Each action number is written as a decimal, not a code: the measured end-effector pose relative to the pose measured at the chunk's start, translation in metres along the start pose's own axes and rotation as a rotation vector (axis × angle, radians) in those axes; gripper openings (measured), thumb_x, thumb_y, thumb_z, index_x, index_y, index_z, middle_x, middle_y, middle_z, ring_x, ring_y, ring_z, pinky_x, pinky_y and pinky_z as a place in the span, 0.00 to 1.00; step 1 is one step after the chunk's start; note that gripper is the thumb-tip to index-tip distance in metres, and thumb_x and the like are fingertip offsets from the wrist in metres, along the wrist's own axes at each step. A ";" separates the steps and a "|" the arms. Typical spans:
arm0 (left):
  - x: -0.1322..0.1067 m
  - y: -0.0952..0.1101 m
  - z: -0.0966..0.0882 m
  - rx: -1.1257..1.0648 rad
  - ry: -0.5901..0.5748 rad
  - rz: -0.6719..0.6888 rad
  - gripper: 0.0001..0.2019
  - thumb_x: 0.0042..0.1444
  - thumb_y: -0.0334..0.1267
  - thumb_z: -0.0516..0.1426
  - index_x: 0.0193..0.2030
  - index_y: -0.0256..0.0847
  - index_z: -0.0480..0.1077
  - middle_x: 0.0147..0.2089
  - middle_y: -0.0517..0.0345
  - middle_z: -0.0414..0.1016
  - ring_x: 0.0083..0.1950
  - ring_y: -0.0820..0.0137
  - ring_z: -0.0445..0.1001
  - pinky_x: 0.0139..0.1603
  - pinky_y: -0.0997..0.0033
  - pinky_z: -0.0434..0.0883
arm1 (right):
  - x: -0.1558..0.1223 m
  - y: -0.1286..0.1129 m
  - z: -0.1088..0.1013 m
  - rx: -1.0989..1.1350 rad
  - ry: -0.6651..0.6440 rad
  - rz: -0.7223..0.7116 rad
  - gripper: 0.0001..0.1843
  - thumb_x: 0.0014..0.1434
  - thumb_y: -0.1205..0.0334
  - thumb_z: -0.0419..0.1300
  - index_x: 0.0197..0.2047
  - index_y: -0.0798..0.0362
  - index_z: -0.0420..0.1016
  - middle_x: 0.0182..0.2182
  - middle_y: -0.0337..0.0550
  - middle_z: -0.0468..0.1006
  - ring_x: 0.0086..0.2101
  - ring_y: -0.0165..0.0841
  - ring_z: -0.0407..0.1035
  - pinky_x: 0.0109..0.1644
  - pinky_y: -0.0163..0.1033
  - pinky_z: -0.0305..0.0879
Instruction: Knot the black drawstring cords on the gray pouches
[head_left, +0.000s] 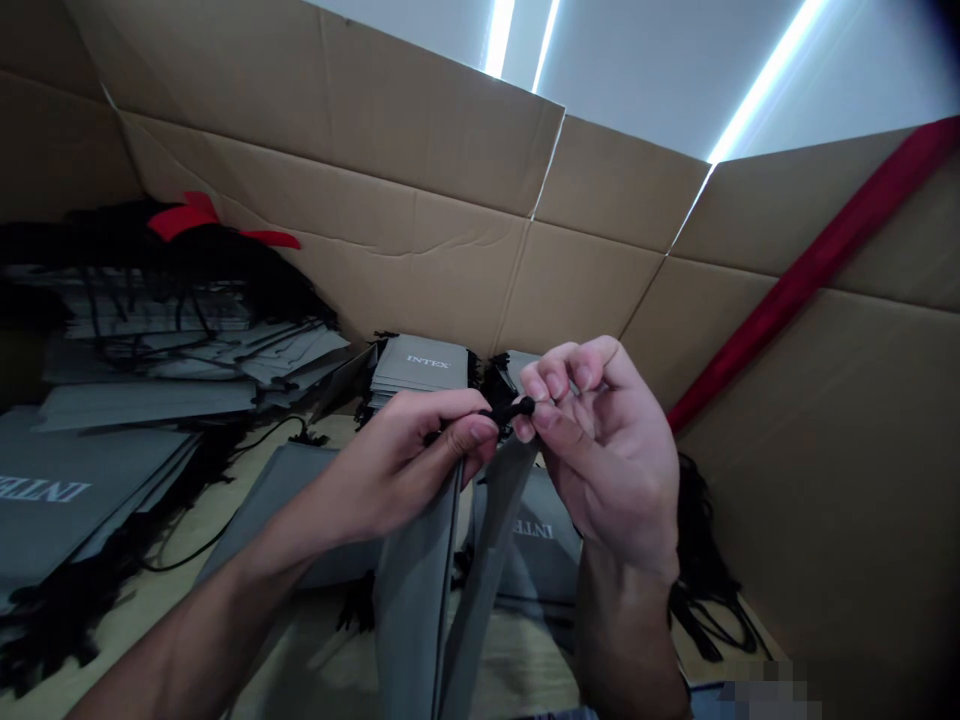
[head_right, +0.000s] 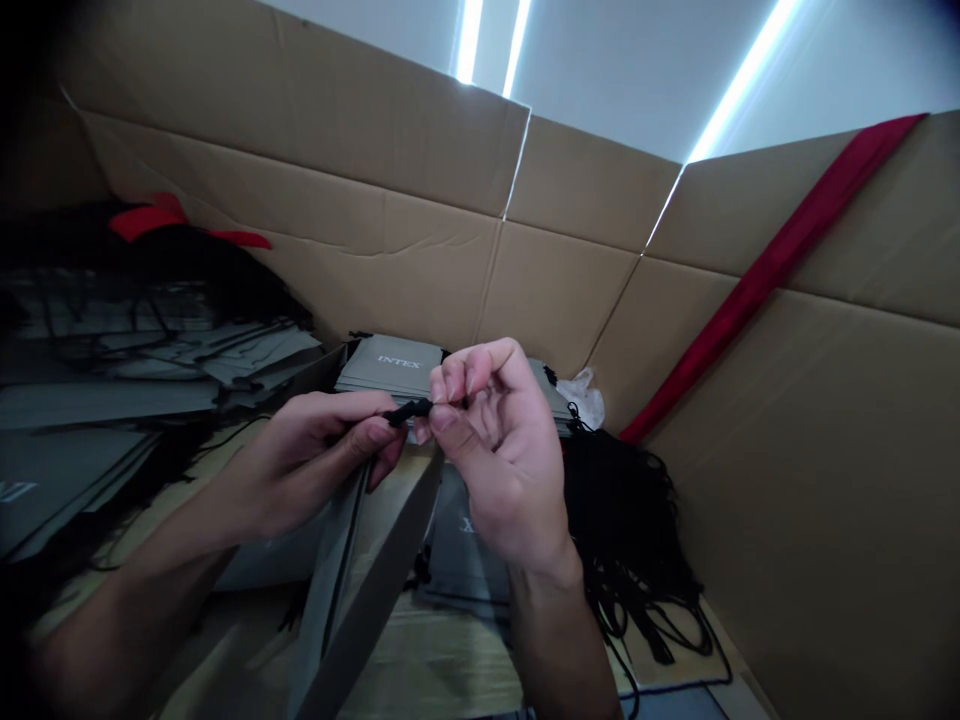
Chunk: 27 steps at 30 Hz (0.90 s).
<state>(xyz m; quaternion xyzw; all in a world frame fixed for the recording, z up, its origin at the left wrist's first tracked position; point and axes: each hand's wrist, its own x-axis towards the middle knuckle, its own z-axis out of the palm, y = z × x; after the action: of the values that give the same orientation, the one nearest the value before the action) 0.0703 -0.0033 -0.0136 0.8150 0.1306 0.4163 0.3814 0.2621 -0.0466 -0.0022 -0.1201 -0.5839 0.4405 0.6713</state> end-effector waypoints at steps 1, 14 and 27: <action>0.000 0.000 0.000 -0.001 0.002 0.003 0.22 0.82 0.42 0.54 0.33 0.39 0.70 0.31 0.65 0.69 0.31 0.77 0.66 0.33 0.77 0.63 | 0.000 0.000 0.000 -0.002 0.001 0.004 0.17 0.65 0.79 0.73 0.42 0.50 0.73 0.40 0.38 0.67 0.41 0.29 0.67 0.42 0.29 0.77; 0.000 0.004 -0.001 0.030 0.021 -0.021 0.23 0.82 0.45 0.54 0.32 0.39 0.70 0.30 0.62 0.68 0.30 0.75 0.64 0.31 0.72 0.61 | -0.001 -0.001 -0.005 -0.215 0.029 -0.015 0.14 0.68 0.70 0.72 0.43 0.47 0.72 0.40 0.38 0.68 0.42 0.32 0.66 0.40 0.33 0.70; -0.005 0.015 -0.026 -0.281 0.686 0.183 0.37 0.84 0.52 0.39 0.19 0.40 0.51 0.20 0.61 0.46 0.25 0.74 0.52 0.36 0.58 0.65 | 0.003 -0.010 -0.017 -1.143 -0.193 0.293 0.37 0.61 0.48 0.81 0.70 0.44 0.77 0.61 0.47 0.80 0.51 0.44 0.73 0.56 0.50 0.72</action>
<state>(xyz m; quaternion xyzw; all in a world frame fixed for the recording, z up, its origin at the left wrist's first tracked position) 0.0455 -0.0027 0.0045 0.5763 0.1190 0.7111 0.3848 0.2820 -0.0441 0.0021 -0.5009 -0.7640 0.1536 0.3764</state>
